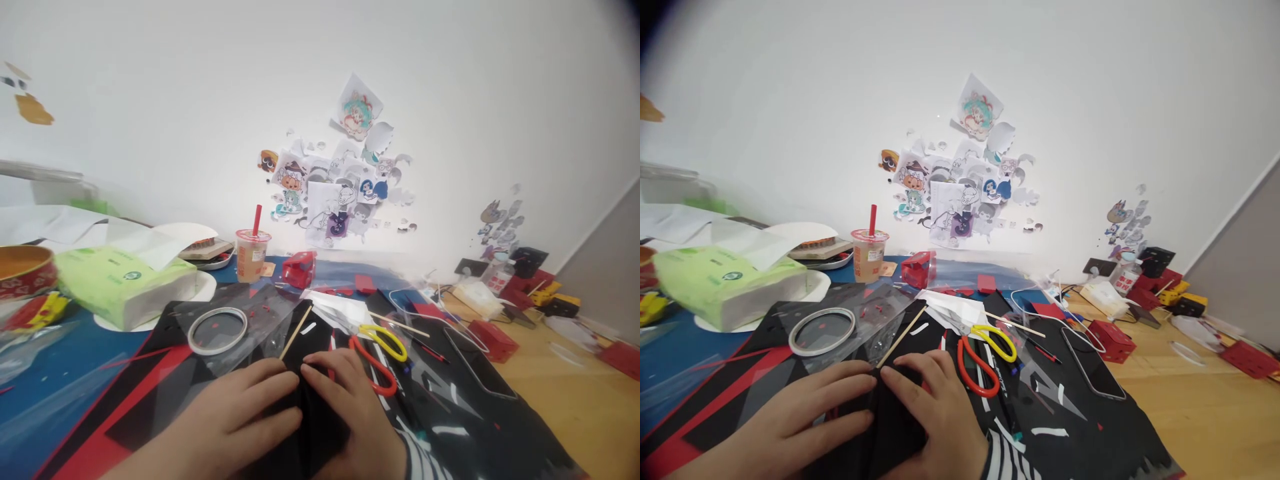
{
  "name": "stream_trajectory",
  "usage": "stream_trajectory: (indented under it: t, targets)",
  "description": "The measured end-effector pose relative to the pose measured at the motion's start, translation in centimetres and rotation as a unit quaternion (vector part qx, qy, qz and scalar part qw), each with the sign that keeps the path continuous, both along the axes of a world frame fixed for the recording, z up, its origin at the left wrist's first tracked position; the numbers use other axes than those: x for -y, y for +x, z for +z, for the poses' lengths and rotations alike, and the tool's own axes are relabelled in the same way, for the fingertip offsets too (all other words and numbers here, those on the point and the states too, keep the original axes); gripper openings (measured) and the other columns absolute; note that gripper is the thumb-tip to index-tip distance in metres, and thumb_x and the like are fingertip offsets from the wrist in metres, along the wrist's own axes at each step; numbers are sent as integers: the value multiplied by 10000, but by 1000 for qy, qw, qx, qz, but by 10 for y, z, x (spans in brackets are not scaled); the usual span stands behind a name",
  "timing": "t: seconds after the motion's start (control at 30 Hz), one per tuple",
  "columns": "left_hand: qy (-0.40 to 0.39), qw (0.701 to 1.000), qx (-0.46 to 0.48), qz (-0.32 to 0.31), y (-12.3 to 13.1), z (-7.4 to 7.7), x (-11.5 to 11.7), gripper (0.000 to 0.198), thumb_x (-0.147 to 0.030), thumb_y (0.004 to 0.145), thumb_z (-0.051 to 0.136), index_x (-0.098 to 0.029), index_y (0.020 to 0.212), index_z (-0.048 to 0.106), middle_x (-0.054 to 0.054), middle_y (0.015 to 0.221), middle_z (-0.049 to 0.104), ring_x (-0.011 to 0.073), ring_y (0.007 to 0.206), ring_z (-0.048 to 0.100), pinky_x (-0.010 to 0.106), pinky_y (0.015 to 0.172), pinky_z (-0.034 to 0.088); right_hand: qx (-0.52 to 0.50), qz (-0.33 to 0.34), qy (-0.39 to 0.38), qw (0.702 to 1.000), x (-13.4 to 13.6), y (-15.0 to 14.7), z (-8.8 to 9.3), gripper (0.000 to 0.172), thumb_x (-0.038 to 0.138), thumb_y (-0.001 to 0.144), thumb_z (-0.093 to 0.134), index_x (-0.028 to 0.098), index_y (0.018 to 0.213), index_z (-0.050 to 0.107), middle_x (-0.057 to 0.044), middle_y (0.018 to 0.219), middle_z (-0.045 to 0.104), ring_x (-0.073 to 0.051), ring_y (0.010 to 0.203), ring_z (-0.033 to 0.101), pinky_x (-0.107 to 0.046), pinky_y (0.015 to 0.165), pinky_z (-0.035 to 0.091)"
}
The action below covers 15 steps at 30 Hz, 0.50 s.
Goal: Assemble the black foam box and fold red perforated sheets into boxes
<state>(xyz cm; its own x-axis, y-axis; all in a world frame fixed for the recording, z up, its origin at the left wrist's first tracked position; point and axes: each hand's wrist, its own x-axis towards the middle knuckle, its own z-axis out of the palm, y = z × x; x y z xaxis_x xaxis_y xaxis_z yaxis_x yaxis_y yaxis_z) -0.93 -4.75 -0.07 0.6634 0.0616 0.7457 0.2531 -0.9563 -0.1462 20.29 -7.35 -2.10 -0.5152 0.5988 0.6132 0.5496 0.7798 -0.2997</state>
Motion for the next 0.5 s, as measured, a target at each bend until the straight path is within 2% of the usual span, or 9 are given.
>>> stream_trajectory:
  t: [0.17,0.23,0.37,0.5]
  targets:
    - [-15,1000,2,-15,3,12,4,183,-270,750,490,-208,914,540,76,882,621,186,748,572,266,605,506,-6,2,1,1000,0,0,0,891,601,597,691,318,1349,305,-56,1240,471,-242,1075,455,-378,930,401]
    - [-20,1000,0,-20,3,12,4,179,-262,735,509,-209,903,546,70,868,622,182,737,568,262,602,502,-12,3,4,1000,0,0,0,873,612,610,674,317,1346,312,-56,1231,480,-238,1072,460,-378,929,403]
    - [-3,1000,2,-19,1,10,2,253,-256,699,547,-205,947,555,76,918,623,202,836,566,286,685,511,-26,5,4,1000,1,-2,1,844,647,641,621,311,1351,312,-63,1226,485,-240,1077,461,-389,933,400]
    - [7,1000,-3,-17,1,10,3,226,-228,673,527,-203,894,569,64,848,638,180,782,576,249,651,512,-29,7,-3,1000,3,-4,1,816,684,650,575,315,1339,341,-65,1209,497,-241,1060,472,-390,921,412]
